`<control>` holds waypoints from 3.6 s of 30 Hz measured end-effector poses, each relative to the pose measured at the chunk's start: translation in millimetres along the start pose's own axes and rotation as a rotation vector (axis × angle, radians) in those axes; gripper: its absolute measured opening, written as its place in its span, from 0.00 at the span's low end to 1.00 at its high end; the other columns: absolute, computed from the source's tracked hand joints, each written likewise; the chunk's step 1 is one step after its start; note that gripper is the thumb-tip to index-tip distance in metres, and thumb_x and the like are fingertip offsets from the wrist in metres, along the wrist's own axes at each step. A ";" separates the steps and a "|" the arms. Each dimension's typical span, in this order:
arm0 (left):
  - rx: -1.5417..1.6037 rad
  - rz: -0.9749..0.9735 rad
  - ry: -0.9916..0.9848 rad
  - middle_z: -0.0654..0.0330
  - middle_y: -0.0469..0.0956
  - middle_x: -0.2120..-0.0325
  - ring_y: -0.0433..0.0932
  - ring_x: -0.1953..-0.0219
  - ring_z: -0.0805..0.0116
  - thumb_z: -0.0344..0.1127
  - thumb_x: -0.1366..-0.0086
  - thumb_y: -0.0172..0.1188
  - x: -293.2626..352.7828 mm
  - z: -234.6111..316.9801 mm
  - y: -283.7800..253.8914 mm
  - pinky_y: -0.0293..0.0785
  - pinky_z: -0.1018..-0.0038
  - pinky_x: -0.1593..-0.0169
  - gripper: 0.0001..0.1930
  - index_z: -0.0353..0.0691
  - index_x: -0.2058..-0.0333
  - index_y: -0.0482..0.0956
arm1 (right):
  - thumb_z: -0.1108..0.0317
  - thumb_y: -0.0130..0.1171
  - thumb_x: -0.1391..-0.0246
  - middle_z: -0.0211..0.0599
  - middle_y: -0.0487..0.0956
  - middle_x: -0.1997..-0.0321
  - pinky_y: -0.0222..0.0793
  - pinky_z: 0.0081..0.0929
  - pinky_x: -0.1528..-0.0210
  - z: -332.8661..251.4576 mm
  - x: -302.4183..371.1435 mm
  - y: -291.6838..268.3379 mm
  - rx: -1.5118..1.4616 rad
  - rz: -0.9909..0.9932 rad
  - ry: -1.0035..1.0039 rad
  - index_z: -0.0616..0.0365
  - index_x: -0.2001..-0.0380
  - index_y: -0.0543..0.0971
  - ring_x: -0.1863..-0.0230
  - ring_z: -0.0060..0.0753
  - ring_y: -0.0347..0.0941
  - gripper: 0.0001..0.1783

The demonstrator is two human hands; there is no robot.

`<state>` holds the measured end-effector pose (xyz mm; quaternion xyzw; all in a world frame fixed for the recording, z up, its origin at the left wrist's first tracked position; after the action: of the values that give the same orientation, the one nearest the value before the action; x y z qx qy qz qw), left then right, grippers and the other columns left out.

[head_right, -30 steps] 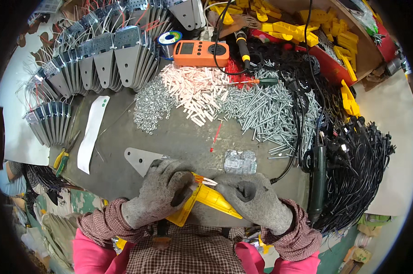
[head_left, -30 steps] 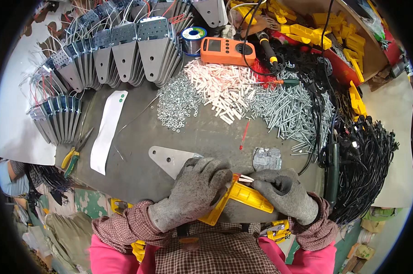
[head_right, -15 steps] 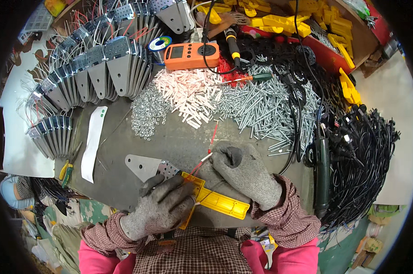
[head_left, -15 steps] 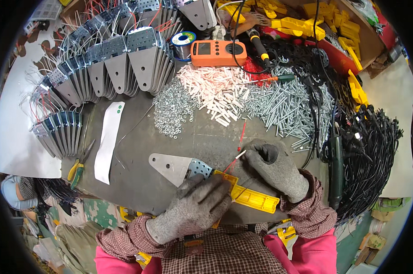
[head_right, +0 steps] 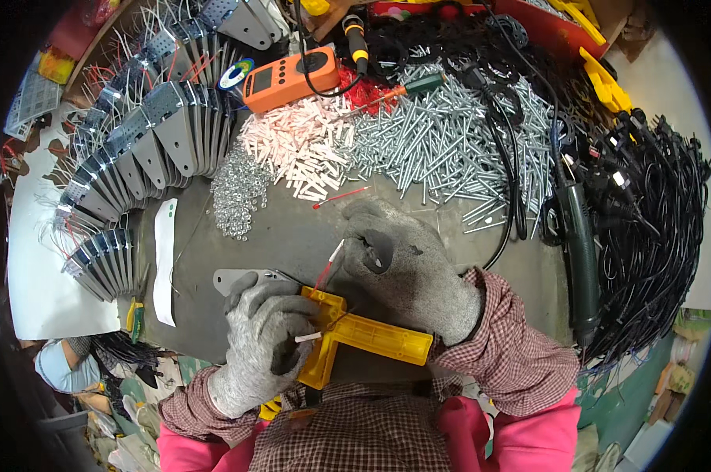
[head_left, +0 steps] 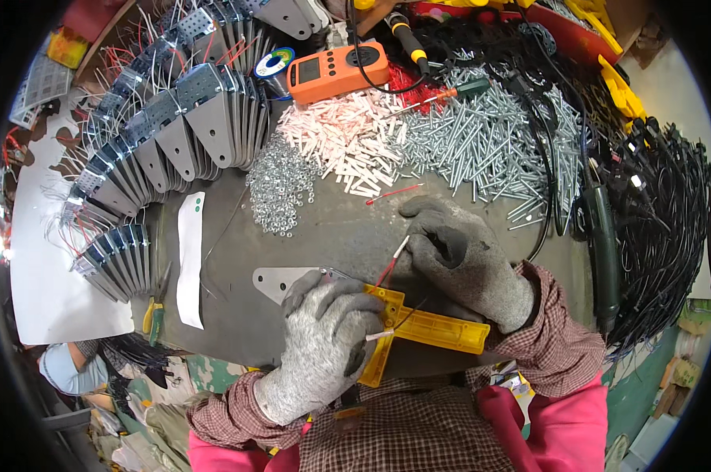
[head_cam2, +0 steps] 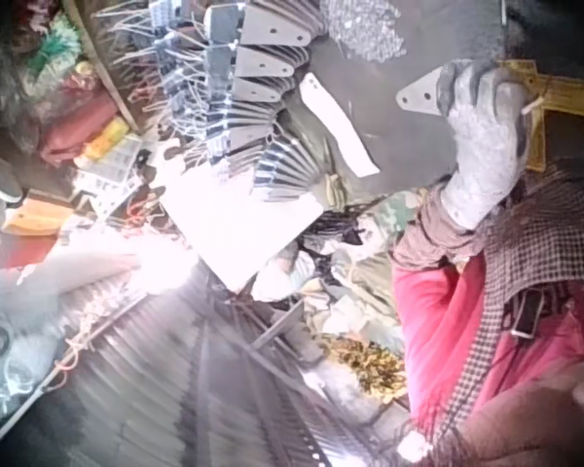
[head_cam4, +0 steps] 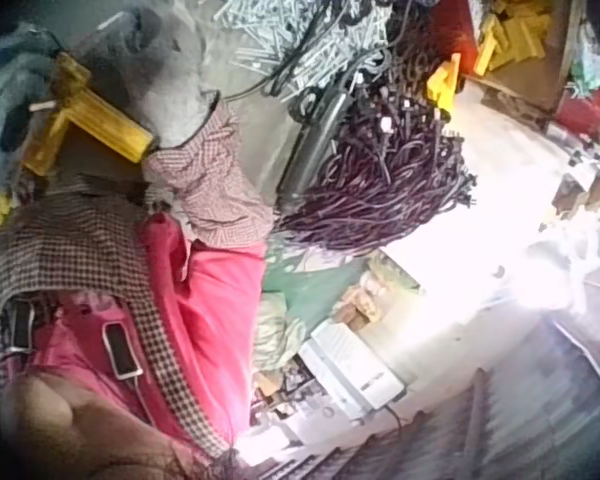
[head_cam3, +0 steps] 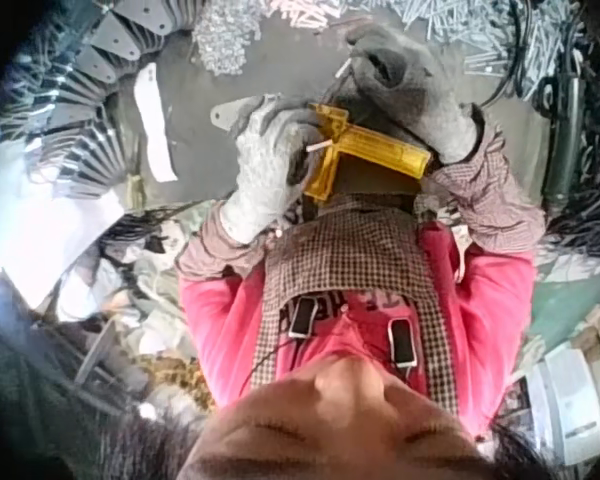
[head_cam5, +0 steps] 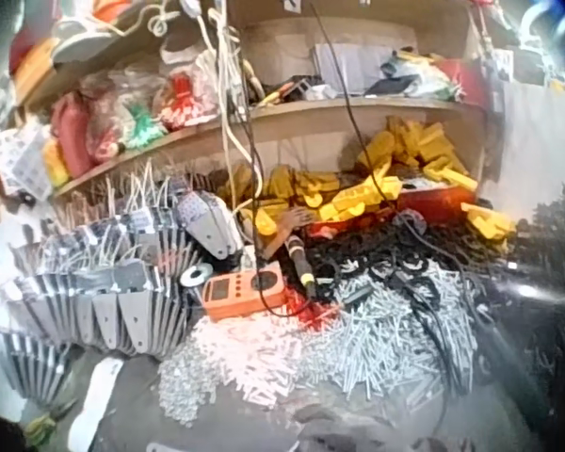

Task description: The person assembles an industrial hand tool by soldering electric wires with a soldering iron, then securing plastic tool housing and metal plates with screws using an electric screwdriver.

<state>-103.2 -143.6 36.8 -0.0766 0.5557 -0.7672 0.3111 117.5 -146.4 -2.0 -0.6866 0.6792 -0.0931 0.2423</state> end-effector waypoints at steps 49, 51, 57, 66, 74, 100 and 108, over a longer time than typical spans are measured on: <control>0.015 0.236 0.060 0.55 0.77 0.57 0.71 0.45 0.56 0.44 0.45 0.61 39.9 -24.7 29.6 0.67 0.52 0.39 0.18 0.38 0.61 0.81 | 0.73 0.72 0.54 0.37 0.81 0.73 0.74 0.27 0.70 -67.3 -9.0 14.3 0.134 -0.142 -0.106 0.57 0.68 0.81 0.73 0.34 0.80 0.10; 0.000 0.226 0.075 0.55 0.77 0.58 0.71 0.45 0.57 0.44 0.45 0.62 38.6 -25.3 29.2 0.67 0.52 0.39 0.18 0.38 0.60 0.81 | 0.72 0.73 0.55 0.36 0.81 0.74 0.74 0.27 0.71 -64.4 -8.9 19.2 0.116 -0.097 -0.135 0.57 0.68 0.81 0.75 0.35 0.79 0.11; 0.045 0.176 0.023 0.56 0.76 0.57 0.70 0.44 0.56 0.42 0.45 0.61 40.2 -27.8 22.3 0.63 0.50 0.38 0.17 0.40 0.58 0.79 | 0.67 0.73 0.53 0.38 0.74 0.84 0.67 0.31 0.79 -63.8 -12.6 38.9 0.423 -0.039 -0.356 0.60 0.74 0.76 0.84 0.36 0.73 0.14; 0.207 -0.196 -0.096 0.47 0.65 0.40 0.58 0.33 0.49 0.48 0.35 0.49 -92.9 19.0 -60.4 0.58 0.47 0.33 0.25 0.36 0.46 0.72 | 0.68 0.62 0.44 0.40 0.80 0.64 0.75 0.29 0.64 -48.8 -6.8 39.8 0.169 -0.121 -0.255 0.67 0.58 0.77 0.67 0.35 0.77 0.14; 0.161 0.185 0.115 0.50 0.75 0.51 0.74 0.46 0.50 0.44 0.41 0.64 -8.9 -1.7 -58.4 0.69 0.52 0.45 0.28 0.38 0.45 0.71 | 0.58 0.59 0.41 0.42 0.79 0.63 0.73 0.33 0.58 -61.5 -43.6 -25.0 -0.226 -0.101 0.563 0.65 0.55 0.75 0.62 0.40 0.77 0.20; -0.298 0.131 0.050 0.60 0.70 0.45 0.65 0.40 0.57 0.42 0.43 0.60 37.8 -19.3 15.9 0.62 0.55 0.38 0.17 0.53 0.54 0.79 | 0.78 0.58 0.48 0.44 0.79 0.60 0.73 0.38 0.56 -47.9 39.3 -56.6 0.355 -0.252 -0.045 0.58 0.54 0.77 0.58 0.49 0.77 0.16; -0.246 0.128 0.227 0.61 0.78 0.61 0.76 0.52 0.61 0.40 0.49 0.65 35.1 -22.9 14.6 0.74 0.57 0.49 0.17 0.44 0.59 0.81 | 0.73 0.61 0.48 0.38 0.77 0.60 0.70 0.41 0.59 -46.0 46.6 -45.8 0.631 -0.234 -0.034 0.53 0.53 0.77 0.61 0.46 0.75 0.17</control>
<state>-136.0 -147.7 7.2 0.0086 0.6806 -0.6758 0.2828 139.9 -203.3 49.5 -0.6524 0.5294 -0.3144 0.4418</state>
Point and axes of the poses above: each hand's wrist, its own x-axis away from the middle knuckle, its own y-axis out of the palm, z = x × y, the point moved 1 cm from there along -x, towards the middle knuckle
